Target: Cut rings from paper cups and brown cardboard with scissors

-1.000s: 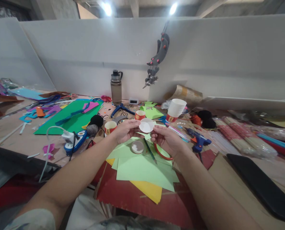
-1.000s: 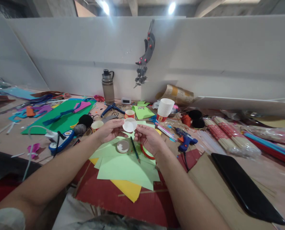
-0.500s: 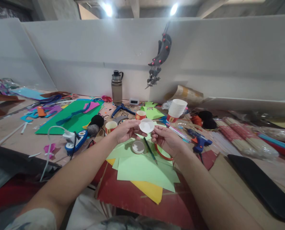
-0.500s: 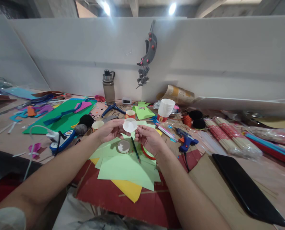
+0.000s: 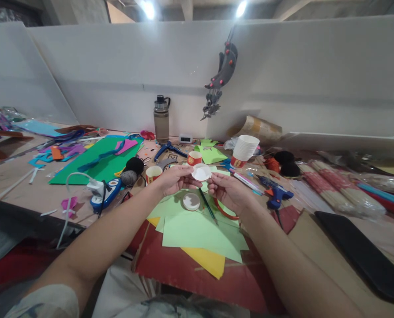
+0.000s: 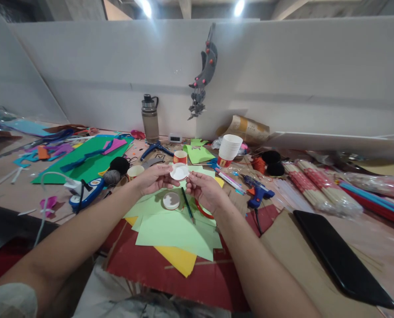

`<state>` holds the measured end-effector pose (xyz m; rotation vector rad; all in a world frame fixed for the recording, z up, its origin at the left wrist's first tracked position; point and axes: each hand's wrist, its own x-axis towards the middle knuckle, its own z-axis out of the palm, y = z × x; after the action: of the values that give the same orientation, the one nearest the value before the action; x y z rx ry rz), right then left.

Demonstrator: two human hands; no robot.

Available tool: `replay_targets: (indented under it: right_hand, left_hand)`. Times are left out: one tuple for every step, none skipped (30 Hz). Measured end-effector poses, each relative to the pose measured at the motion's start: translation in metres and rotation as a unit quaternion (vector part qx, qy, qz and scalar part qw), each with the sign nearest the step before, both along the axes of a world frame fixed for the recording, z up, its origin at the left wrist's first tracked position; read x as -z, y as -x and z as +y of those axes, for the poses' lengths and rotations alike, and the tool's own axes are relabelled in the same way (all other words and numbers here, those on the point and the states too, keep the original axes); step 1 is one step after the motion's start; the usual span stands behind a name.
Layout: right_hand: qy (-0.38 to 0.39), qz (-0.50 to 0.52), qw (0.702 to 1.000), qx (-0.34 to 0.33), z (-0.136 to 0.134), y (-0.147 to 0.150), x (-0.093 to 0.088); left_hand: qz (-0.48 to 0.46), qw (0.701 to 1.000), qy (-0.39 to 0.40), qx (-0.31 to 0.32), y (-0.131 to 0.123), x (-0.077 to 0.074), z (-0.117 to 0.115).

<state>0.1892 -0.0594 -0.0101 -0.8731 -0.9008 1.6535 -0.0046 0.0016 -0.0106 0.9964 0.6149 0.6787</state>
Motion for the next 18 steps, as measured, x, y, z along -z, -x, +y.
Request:
replay_targets:
  right_hand:
    - [0.013, 0.013, 1.000, 0.000, 0.000, 0.000, 0.000]
    - [0.022, 0.023, 1.000, 0.001, 0.000, 0.000, 0.000]
    - [0.025, 0.028, 0.999, 0.002, 0.000, 0.000, 0.000]
    - [0.023, 0.027, 0.999, 0.002, 0.000, 0.000, 0.001]
    - [0.019, 0.019, 1.000, 0.007, 0.000, 0.000, 0.001]
    - [0.015, 0.004, 1.000, 0.016, 0.001, -0.001, 0.002]
    - [0.009, -0.023, 0.999, 0.032, 0.001, -0.002, 0.003]
    - [0.000, -0.061, 0.997, 0.055, 0.002, -0.003, 0.004]
    - [-0.012, -0.111, 0.991, 0.079, 0.002, -0.004, 0.005]
    - [-0.028, -0.169, 0.980, 0.103, 0.002, -0.005, 0.006]
    - [-0.047, -0.232, 0.964, 0.123, 0.001, -0.006, 0.006]
    - [-0.068, -0.292, 0.945, 0.132, 0.000, -0.006, 0.006]
    - [-0.091, -0.344, 0.925, 0.132, -0.001, -0.005, 0.006]
    - [-0.116, -0.389, 0.906, 0.123, -0.003, -0.003, 0.005]
    - [-0.146, -0.427, 0.886, 0.109, -0.006, -0.001, 0.004]
    - [-0.178, -0.460, 0.865, 0.090, -0.009, 0.003, 0.004]
    - [-0.214, -0.492, 0.841, 0.066, -0.013, 0.007, 0.004]
    - [-0.249, -0.523, 0.814, 0.042, -0.017, 0.011, 0.004]
  left_hand:
    - [0.001, 1.000, 0.009, -0.002, 0.000, 0.001, 0.000]
    - [0.003, 1.000, 0.016, -0.005, 0.000, 0.001, 0.001]
    - [0.005, 1.000, 0.017, -0.010, -0.001, 0.002, 0.001]
    - [0.009, 1.000, 0.015, -0.016, -0.001, 0.002, 0.001]
    - [0.012, 1.000, 0.009, -0.024, -0.001, 0.002, 0.001]
    - [0.016, 0.999, 0.002, -0.032, -0.001, 0.001, 0.001]
    - [0.019, 0.999, -0.005, -0.042, -0.001, 0.001, 0.001]
    - [0.022, 0.998, -0.011, -0.052, -0.001, 0.000, 0.001]
    - [0.025, 0.998, -0.016, -0.063, -0.001, -0.001, 0.001]
    - [0.026, 0.997, -0.019, -0.075, -0.001, -0.001, 0.001]
    - [0.027, 0.996, -0.022, -0.087, -0.001, -0.002, 0.000]
    - [0.026, 0.994, -0.024, -0.099, -0.002, -0.003, 0.000]
    - [0.026, 0.993, -0.026, -0.110, -0.002, -0.004, 0.000]
    - [0.026, 0.992, -0.030, -0.121, -0.002, -0.004, 0.000]
    - [0.027, 0.990, -0.035, -0.131, -0.002, -0.004, 0.000]
    - [0.028, 0.989, -0.042, -0.140, -0.002, -0.004, 0.000]
    - [0.031, 0.988, -0.049, -0.146, -0.002, -0.004, 0.000]
    - [0.035, 0.986, -0.057, -0.151, -0.002, -0.004, 0.000]
